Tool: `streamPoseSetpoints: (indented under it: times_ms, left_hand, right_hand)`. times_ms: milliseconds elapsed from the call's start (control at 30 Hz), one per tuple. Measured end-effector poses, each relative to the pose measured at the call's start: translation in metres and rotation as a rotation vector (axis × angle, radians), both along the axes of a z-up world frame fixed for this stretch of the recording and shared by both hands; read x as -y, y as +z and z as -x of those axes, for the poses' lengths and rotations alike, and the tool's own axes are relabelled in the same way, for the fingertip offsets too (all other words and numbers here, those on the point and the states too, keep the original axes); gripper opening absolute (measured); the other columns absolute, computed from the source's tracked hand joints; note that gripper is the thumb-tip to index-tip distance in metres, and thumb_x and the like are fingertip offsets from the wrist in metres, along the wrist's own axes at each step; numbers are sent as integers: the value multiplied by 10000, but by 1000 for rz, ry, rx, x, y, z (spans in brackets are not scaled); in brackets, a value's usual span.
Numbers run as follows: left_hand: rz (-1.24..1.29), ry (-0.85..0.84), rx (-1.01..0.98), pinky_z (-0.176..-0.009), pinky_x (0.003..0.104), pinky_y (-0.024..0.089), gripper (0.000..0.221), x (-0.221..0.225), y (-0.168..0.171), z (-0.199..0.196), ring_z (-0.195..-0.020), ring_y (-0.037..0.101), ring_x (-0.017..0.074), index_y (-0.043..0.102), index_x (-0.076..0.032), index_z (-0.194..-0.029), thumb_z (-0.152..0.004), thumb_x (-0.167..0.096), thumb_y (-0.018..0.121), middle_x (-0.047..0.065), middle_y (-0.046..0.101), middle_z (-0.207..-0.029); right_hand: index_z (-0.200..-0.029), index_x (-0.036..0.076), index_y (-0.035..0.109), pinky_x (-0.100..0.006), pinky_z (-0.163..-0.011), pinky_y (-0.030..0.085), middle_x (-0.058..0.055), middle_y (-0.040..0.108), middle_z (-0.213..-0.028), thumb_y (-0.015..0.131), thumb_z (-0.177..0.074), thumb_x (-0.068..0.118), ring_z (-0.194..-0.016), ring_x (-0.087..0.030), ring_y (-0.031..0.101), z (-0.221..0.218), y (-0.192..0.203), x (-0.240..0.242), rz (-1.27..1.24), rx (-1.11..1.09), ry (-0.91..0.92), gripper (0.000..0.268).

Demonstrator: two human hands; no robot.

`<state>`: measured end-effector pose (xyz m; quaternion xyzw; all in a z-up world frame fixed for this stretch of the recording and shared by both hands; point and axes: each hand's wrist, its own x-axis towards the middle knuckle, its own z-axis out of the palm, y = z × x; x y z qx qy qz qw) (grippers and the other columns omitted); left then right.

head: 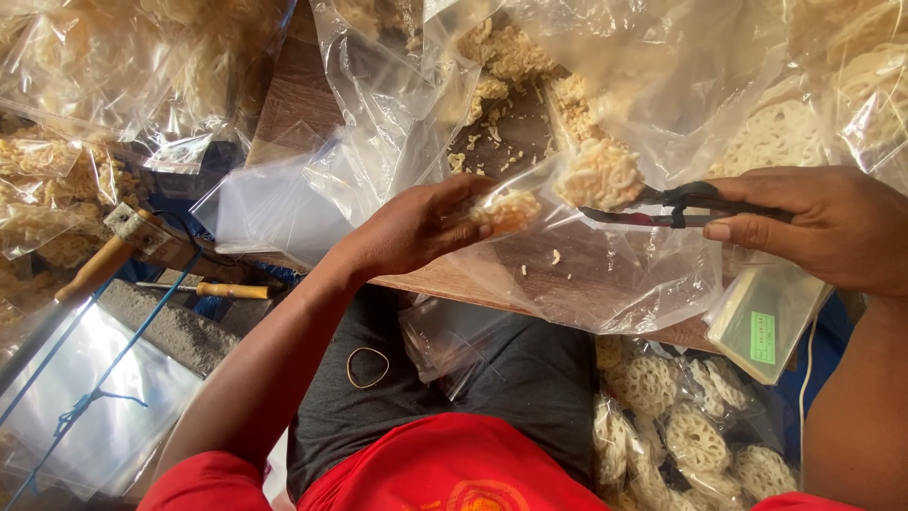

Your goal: Sorting and packaging small food items into plastic bags and sealing them using a manual impulse sealer.

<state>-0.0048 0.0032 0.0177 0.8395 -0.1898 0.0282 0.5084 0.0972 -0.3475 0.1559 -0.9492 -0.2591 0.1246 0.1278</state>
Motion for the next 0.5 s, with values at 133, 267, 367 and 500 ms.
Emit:
streamPoseSetpoints:
  times_ms: [133, 267, 367, 500]
  left_hand:
    - [-89, 21, 18, -643, 356, 531, 449, 0, 4, 1, -760, 719, 217, 586, -87, -1350, -965, -309, 658, 77, 765, -1031]
    - [-38, 27, -5, -681, 357, 556, 466, -2, -2, 0, -810, 735, 227, 583, -59, -1337, -951, -305, 672, 105, 766, -1065]
    - [12, 8, -22, -720, 348, 578, 456, -1, -2, 0, -862, 750, 223, 582, -60, -1331, -954, -303, 665, 105, 767, -1099]
    - [0, -20, 70, -677, 361, 584, 420, 1, -7, -5, -822, 768, 243, 598, -58, -1309, -939, -228, 700, 112, 782, -1078]
  right_hand:
    - [-1227, 47, 764, -331, -408, 393, -143, 808, -804, 763, -790, 72, -418, -238, 578, -3, 0, 8, -46, 4, 18, 437]
    - [-1281, 22, 721, -311, -385, 428, -172, 773, -819, 738, -780, 3, -419, -221, 574, -9, -4, 22, -130, 19, 83, 502]
    - [-1286, 42, 726, -332, -452, 503, -161, 795, -869, 715, -813, 63, -484, -239, 647, -6, 1, 21, -74, 79, 102, 473]
    - [-1274, 69, 736, -299, -389, 461, -142, 820, -808, 721, -790, 48, -439, -206, 630, -7, 1, 24, -96, 13, 130, 485]
